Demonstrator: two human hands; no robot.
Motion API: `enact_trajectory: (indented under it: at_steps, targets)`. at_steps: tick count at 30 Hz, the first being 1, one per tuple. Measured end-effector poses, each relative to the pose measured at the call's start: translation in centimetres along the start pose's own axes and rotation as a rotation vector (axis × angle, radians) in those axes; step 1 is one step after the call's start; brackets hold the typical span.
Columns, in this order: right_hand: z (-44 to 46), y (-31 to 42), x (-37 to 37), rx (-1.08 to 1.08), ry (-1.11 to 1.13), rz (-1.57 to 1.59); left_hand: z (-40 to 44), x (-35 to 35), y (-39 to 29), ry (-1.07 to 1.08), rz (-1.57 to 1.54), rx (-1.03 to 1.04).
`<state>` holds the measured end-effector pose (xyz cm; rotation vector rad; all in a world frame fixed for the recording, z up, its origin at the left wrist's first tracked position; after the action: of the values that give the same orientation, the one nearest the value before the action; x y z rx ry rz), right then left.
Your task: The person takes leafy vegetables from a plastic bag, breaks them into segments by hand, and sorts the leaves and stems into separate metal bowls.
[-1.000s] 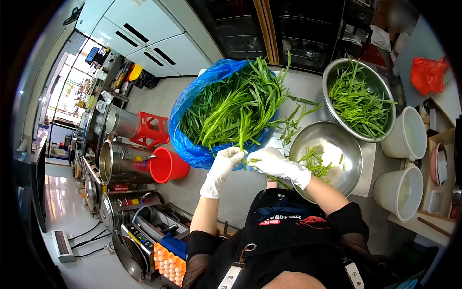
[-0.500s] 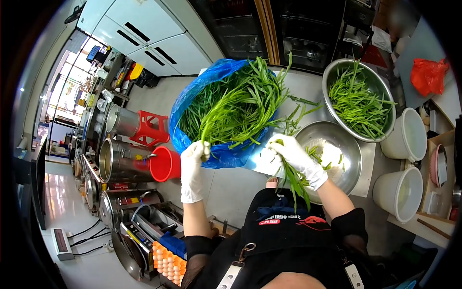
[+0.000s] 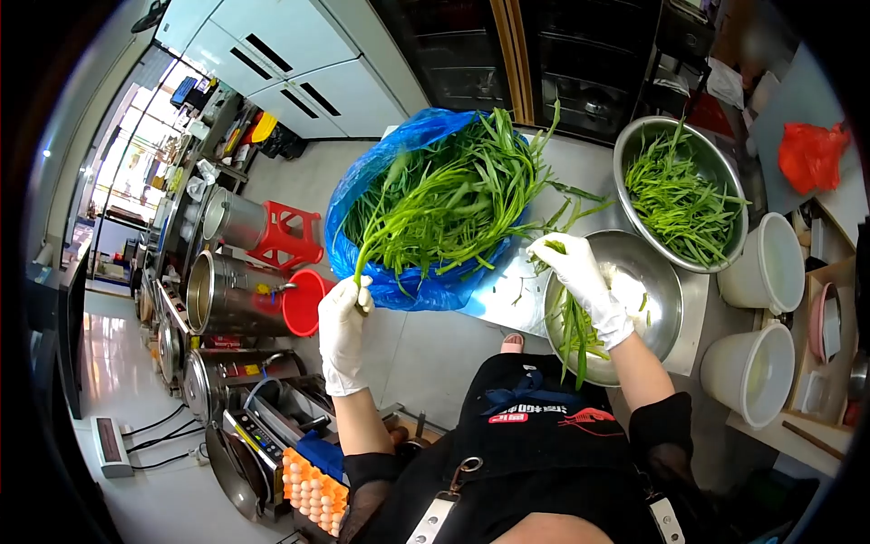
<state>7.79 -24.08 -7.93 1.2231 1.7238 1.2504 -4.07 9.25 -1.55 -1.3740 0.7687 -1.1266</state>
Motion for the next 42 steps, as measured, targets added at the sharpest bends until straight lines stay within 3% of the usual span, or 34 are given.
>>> enact_trajectory:
  at_steps: [3,15,34,42]
  targets:
    - [-0.1,1.4,0.4,0.019,-0.017,-0.016,0.0,0.4,-0.4,0.046,-0.104,-0.008]
    - [1.3,6.5,3.2,-0.279,-0.032,-0.189,-0.7,3.2,-1.7,0.128,-0.387,-0.127]
    - [0.5,8.4,1.9,-0.536,-0.473,-0.408,-1.8,5.7,-1.7,0.316,-0.380,-0.216]
    - [0.7,8.5,2.2,-0.592,-0.298,-0.244,-1.8,5.9,-2.1,0.340,-0.408,-0.246]
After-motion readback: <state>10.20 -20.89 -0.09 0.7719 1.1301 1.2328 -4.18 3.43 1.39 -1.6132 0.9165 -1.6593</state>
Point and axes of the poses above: each hand's wrist, its own z-axis towards the middle knuckle, its own x-axis out of the palm, y = z × x, the point moved 6 cm from there along z, towards the middle knuckle, and after that the axes turned 13 degrees about x, right-handed, at the moved point
